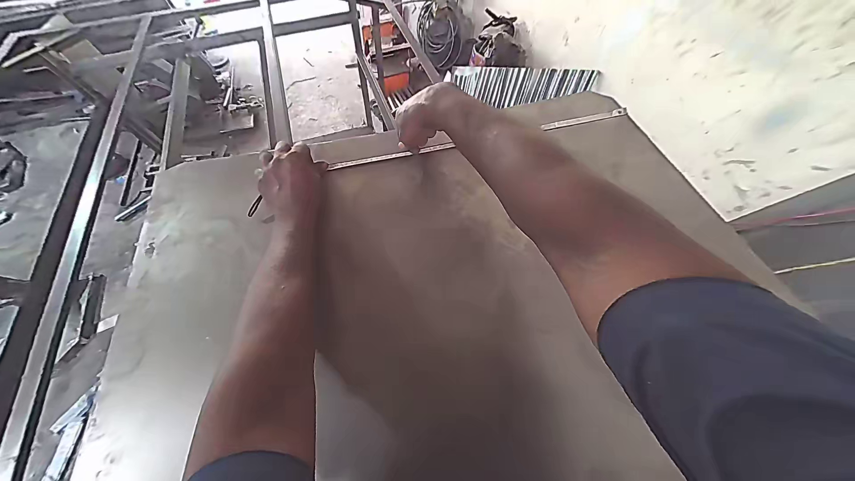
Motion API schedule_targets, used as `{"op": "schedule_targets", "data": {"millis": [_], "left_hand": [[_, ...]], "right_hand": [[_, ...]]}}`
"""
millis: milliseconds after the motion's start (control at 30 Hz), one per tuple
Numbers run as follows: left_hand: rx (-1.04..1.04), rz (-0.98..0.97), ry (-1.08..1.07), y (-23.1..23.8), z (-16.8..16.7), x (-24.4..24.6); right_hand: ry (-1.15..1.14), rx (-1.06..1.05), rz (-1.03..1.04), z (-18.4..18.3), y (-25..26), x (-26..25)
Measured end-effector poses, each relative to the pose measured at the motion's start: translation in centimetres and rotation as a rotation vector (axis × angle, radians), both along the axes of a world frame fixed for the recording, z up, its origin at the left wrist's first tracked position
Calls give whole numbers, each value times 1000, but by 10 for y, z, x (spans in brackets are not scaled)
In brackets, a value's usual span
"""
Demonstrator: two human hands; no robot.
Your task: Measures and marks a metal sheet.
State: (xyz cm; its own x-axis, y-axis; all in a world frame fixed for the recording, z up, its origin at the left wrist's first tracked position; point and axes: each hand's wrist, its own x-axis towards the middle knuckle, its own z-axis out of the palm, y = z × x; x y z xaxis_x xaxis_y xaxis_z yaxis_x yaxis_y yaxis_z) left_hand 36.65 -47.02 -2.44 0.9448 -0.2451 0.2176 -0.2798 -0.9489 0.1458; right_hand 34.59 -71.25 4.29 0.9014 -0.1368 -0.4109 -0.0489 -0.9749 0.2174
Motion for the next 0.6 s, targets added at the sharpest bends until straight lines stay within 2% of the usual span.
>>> {"op": "schedule_targets", "data": {"millis": [467, 533, 600], "left_hand": [[-18, -41, -29, 3, -5, 5], [-24, -57, -20, 4, -4, 4], [-2, -55, -18, 3, -7, 3]], "right_hand": [[2, 10, -52, 0, 8, 14], [-80, 35, -87, -3, 17, 12], [-270, 119, -169, -12, 28, 6]]}}
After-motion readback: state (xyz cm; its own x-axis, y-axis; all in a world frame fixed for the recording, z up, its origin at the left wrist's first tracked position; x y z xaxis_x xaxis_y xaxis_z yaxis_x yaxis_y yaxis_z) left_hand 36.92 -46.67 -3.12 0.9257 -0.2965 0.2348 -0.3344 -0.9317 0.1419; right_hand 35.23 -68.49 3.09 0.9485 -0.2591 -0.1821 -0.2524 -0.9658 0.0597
